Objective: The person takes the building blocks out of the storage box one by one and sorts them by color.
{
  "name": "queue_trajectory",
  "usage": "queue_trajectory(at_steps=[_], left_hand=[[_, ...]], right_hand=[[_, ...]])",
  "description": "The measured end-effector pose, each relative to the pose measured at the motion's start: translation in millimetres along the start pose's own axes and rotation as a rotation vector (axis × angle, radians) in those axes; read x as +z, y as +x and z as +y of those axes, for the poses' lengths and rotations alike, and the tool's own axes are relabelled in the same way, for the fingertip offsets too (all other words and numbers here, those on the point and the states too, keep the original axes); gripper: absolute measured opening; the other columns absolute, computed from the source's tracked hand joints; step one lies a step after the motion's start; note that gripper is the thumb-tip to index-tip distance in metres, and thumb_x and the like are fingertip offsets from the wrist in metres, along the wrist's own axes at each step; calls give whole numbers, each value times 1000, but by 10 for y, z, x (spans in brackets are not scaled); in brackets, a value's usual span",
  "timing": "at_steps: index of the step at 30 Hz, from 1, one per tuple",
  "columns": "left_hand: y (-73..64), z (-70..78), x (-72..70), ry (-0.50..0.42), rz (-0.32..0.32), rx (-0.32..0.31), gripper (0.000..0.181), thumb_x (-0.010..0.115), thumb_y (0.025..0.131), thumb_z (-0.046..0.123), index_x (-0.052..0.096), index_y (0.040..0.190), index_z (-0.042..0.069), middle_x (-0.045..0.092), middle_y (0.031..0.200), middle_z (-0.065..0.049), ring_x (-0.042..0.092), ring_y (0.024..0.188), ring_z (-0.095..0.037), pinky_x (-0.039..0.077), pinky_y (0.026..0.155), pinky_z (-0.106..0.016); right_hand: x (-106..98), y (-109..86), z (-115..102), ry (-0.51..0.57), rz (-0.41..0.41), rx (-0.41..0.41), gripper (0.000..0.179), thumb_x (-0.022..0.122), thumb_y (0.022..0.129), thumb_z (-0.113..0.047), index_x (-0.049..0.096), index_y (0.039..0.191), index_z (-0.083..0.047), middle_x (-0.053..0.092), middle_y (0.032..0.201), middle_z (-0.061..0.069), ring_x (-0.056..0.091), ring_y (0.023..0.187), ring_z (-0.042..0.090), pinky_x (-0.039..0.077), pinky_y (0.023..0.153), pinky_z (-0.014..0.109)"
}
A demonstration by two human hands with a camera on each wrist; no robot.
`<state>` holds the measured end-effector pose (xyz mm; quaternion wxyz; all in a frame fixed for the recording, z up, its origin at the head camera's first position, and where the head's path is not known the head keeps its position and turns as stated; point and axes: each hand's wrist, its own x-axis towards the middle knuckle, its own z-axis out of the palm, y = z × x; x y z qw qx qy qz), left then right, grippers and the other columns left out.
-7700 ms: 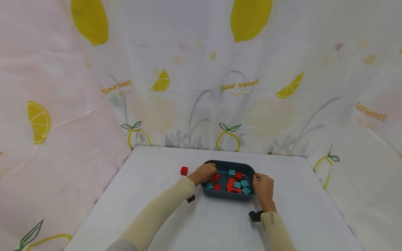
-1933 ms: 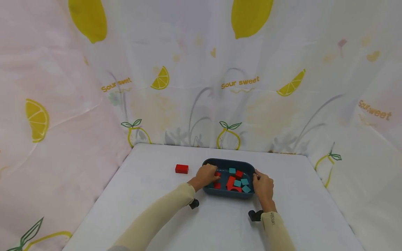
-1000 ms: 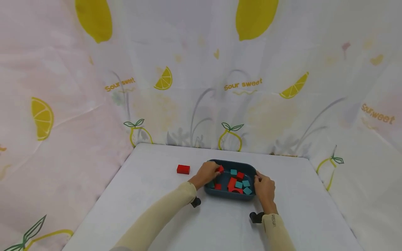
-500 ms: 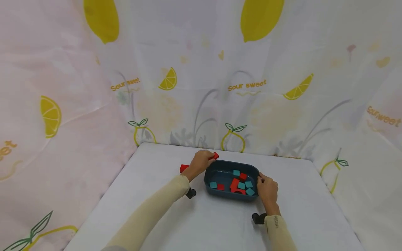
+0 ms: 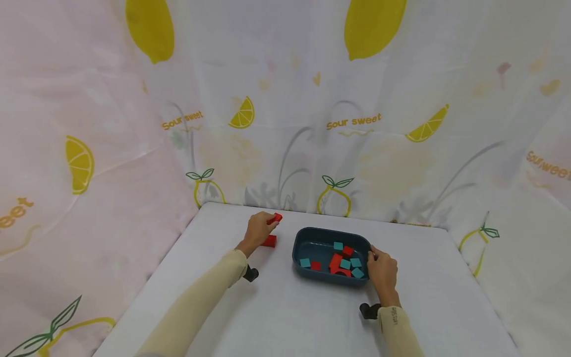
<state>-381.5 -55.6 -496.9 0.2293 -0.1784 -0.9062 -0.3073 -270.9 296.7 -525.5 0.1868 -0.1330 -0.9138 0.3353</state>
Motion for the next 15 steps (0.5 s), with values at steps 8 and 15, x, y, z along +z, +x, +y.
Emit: queue_trajectory(at_steps=[8, 15], left_hand=[[-118, -262, -72, -57, 28, -208, 29, 76, 85, 12, 72, 111, -1, 71, 100, -15, 63, 86, -28, 56, 78, -39], [-239, -417, -104, -44, 42, -281, 26, 77, 84, 9, 73, 104, -5, 71, 93, -18, 62, 80, -29, 56, 72, -40]], right_hand=[[-7, 8, -6, -11, -1, 0, 34, 55, 97, -15, 62, 126, 2, 69, 100, 25, 57, 69, 26, 43, 51, 33], [-12, -2, -14, -13, 9, -16, 33, 57, 97, -14, 63, 125, 2, 69, 99, 25, 58, 66, 26, 45, 51, 37]])
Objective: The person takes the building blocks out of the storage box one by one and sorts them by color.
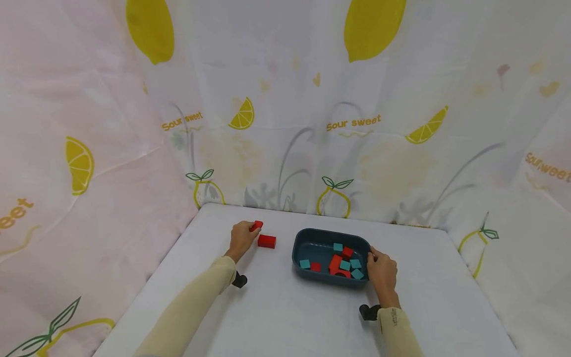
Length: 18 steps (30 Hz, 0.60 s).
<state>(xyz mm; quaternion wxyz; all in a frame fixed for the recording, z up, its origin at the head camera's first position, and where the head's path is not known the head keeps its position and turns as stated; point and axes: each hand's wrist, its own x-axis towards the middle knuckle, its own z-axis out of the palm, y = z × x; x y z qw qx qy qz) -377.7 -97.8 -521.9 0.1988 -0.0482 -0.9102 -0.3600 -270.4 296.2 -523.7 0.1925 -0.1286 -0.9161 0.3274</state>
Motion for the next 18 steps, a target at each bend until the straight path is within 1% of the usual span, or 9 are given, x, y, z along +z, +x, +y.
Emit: queue_trajectory(at_steps=[3, 5, 6, 11, 13, 15, 18], left_hand=[[-41, -79, 0, 2, 3, -38, 23, 77, 84, 9, 74, 101, -6, 71, 92, -18, 62, 81, -29, 56, 76, -41], [-59, -118, 9, 0, 1, -51, 24, 78, 83, 9, 74, 100, -7, 71, 92, -19, 64, 82, -30, 56, 79, -42], [-66, -133, 16, 1, 2, -52, 23, 78, 83, 9, 74, 99, -7, 71, 92, -19, 65, 83, -31, 56, 80, -43], [-92, -157, 69, 16, -26, -98, 28, 77, 84, 12, 73, 105, -7, 71, 98, -20, 65, 87, -31, 55, 85, -42], [-111, -157, 90, 19, -35, -117, 28, 77, 85, 12, 73, 105, -7, 71, 96, -19, 63, 85, -29, 56, 84, -40], [-133, -164, 107, 21, -34, -129, 25, 76, 85, 12, 73, 102, -6, 70, 92, -17, 61, 81, -27, 56, 80, -38], [-158, -185, 134, 23, -17, -119, 22, 77, 84, 11, 74, 97, -6, 68, 83, -15, 56, 73, -25, 54, 71, -35]], right_hand=[[3, -3, -6, -2, 2, -2, 33, 58, 96, -13, 63, 124, 3, 69, 100, 25, 57, 65, 25, 44, 51, 36], [-2, -2, -14, -2, 2, 1, 33, 57, 96, -12, 63, 125, 3, 69, 99, 26, 56, 64, 25, 43, 50, 34], [-5, 0, -20, 0, 2, 2, 33, 57, 96, -12, 63, 125, 3, 70, 96, 25, 56, 63, 24, 42, 48, 33], [-7, 19, -29, -3, -4, 19, 33, 56, 97, -13, 62, 126, 3, 70, 96, 25, 55, 63, 24, 40, 48, 31], [-5, 17, -26, -4, -12, 31, 34, 55, 98, -14, 62, 126, 2, 69, 100, 26, 56, 65, 24, 41, 48, 31], [-3, 10, -27, -2, -25, 46, 34, 55, 98, -15, 62, 127, 2, 68, 102, 26, 56, 67, 25, 42, 49, 31], [-2, 4, -27, 0, -35, 55, 35, 54, 98, -15, 61, 128, 2, 68, 103, 26, 57, 67, 25, 43, 49, 31]])
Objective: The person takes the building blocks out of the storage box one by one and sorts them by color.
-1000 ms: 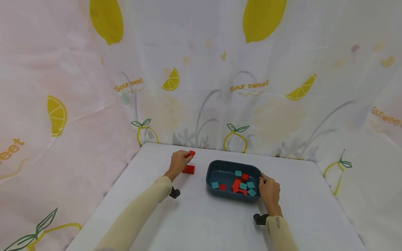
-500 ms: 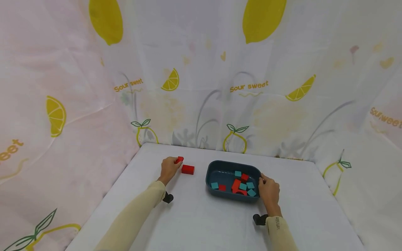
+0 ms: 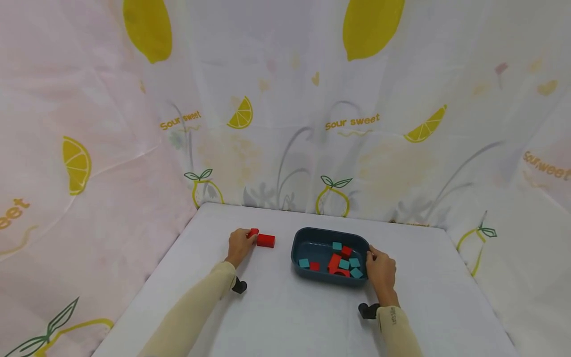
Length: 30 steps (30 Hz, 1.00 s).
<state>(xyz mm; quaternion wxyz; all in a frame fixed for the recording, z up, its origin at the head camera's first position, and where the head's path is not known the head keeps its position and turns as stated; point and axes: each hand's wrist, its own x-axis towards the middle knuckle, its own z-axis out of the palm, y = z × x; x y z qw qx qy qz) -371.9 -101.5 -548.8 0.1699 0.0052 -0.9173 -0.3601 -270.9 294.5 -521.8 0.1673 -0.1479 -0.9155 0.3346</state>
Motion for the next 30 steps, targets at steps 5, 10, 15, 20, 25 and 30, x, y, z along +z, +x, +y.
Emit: queue_trajectory(at_steps=[5, 10, 15, 20, 25, 30], left_hand=[[-12, -53, 40, 37, 18, 28, 19, 78, 83, 11, 74, 90, -6, 65, 75, -12, 50, 67, -21, 48, 61, -32], [-20, -62, 54, 42, 7, 15, 21, 78, 84, 12, 74, 94, -6, 67, 79, -14, 52, 69, -22, 50, 64, -31], [-36, -50, 37, 37, 20, 19, 21, 78, 83, 13, 75, 92, -5, 67, 78, -14, 53, 69, -23, 51, 65, -32], [-27, -64, 45, 19, 44, 53, 16, 73, 88, 10, 72, 76, -1, 61, 67, -8, 50, 65, -21, 48, 61, -33], [-36, -57, 41, 6, 33, 54, 14, 61, 88, -7, 74, 83, -5, 68, 77, -14, 58, 68, -23, 52, 61, -36], [-63, -40, 23, -20, -21, -1, 23, 53, 87, -12, 72, 100, -10, 70, 97, -22, 64, 81, -29, 56, 70, -39]], right_hand=[[0, 2, 0, -4, 5, -2, 35, 54, 98, -15, 61, 129, 1, 68, 104, 27, 58, 69, 26, 46, 51, 34], [-2, 13, 4, -4, 7, -2, 36, 54, 98, -16, 60, 129, 1, 67, 106, 27, 60, 72, 27, 48, 54, 37], [-15, 12, -10, 0, 13, -17, 35, 54, 98, -16, 61, 128, 1, 68, 104, 26, 58, 71, 27, 44, 52, 34], [-28, 14, -28, 6, 31, -35, 34, 56, 97, -15, 62, 126, 2, 69, 102, 26, 54, 66, 26, 39, 49, 32], [-16, 13, -10, 7, 28, -30, 35, 55, 98, -16, 62, 127, 1, 69, 102, 25, 53, 65, 25, 39, 48, 31], [18, 5, 27, 8, -2, 7, 36, 53, 99, -17, 60, 129, 0, 68, 103, 27, 53, 65, 25, 39, 46, 31]])
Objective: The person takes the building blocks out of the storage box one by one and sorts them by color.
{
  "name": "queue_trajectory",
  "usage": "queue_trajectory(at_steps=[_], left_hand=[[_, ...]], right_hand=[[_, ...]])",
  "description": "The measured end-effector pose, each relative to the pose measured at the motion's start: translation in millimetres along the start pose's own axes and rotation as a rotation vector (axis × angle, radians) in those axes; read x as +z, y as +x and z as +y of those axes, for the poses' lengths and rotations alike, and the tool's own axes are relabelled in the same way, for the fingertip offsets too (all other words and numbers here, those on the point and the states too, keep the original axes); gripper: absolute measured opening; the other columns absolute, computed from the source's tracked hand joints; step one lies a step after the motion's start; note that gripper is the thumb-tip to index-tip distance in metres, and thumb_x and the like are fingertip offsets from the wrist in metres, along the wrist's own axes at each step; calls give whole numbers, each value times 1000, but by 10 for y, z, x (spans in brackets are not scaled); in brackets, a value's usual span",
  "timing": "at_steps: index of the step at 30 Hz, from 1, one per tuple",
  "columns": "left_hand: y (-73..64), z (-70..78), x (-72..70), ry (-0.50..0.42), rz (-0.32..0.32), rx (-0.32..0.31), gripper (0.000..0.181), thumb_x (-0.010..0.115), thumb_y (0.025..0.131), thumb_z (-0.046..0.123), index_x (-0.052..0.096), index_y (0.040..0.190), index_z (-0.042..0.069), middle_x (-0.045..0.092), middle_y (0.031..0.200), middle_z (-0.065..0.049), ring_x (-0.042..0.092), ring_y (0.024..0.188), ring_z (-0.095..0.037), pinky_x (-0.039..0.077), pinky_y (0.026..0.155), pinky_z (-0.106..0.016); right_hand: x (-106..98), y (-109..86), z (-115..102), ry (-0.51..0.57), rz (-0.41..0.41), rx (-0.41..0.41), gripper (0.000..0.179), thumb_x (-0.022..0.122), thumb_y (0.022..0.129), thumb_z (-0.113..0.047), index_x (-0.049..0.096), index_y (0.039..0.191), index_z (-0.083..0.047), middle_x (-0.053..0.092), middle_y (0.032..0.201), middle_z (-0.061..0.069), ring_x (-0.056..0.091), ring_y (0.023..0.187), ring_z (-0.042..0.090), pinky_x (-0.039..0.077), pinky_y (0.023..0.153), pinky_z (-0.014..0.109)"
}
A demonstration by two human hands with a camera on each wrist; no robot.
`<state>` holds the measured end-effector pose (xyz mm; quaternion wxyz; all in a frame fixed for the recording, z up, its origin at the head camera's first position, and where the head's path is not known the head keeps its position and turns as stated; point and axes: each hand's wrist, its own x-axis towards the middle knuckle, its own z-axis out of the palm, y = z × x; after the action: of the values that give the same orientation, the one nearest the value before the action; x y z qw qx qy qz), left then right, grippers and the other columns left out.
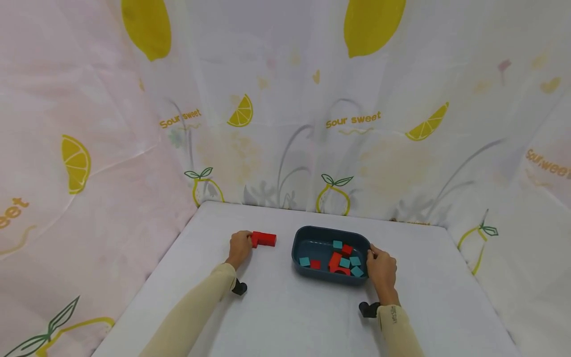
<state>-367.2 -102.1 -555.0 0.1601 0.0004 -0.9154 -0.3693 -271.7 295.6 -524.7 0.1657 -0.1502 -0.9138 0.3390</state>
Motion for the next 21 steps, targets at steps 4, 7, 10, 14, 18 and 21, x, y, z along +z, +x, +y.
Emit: queue_trajectory(at_steps=[4, 7, 10, 14, 18, 21], left_hand=[[10, 5, -6, 25, 17, 27, 21, 55, 89, -8, 70, 103, -12, 69, 99, -24, 66, 89, -34, 57, 77, -43], [47, 17, -7, 59, 70, 88, 20, 59, 89, -4, 68, 105, -13, 68, 98, -24, 64, 92, -37, 55, 82, -45], [105, 68, -22, 67, 98, 142, 24, 61, 89, 0, 64, 110, -12, 67, 101, -22, 62, 94, -37, 52, 85, -46], [194, 221, -69, 71, 99, 200, 30, 63, 89, 5, 61, 116, -9, 66, 106, -19, 60, 99, -34, 51, 88, -43], [272, 444, -88, 43, 61, 266, 36, 66, 89, 10, 59, 121, -7, 63, 112, -17, 59, 103, -32, 50, 91, -41], [293, 651, -61, -45, -34, 304, 42, 69, 89, 11, 57, 124, -7, 62, 114, -17, 62, 100, -29, 52, 87, -40]], right_hand=[[10, 4, 8, 0, 2, 0, 36, 53, 98, -17, 60, 129, 1, 68, 103, 27, 54, 66, 26, 39, 47, 31], [12, 7, 9, -3, 5, -1, 36, 53, 98, -17, 60, 129, 0, 68, 103, 27, 54, 68, 26, 39, 48, 31], [13, 2, 7, -10, -1, 7, 36, 54, 98, -17, 60, 129, 0, 67, 106, 27, 56, 71, 27, 40, 50, 31], [10, -6, 4, -15, -15, 16, 36, 54, 98, -17, 60, 130, 0, 67, 108, 27, 57, 73, 27, 41, 51, 31], [5, -7, 2, -19, -6, 9, 36, 54, 98, -17, 60, 129, 0, 66, 109, 27, 57, 73, 27, 43, 52, 33], [5, -2, 2, -19, 5, 2, 36, 54, 98, -16, 60, 129, 0, 67, 108, 27, 58, 73, 27, 44, 53, 34]])
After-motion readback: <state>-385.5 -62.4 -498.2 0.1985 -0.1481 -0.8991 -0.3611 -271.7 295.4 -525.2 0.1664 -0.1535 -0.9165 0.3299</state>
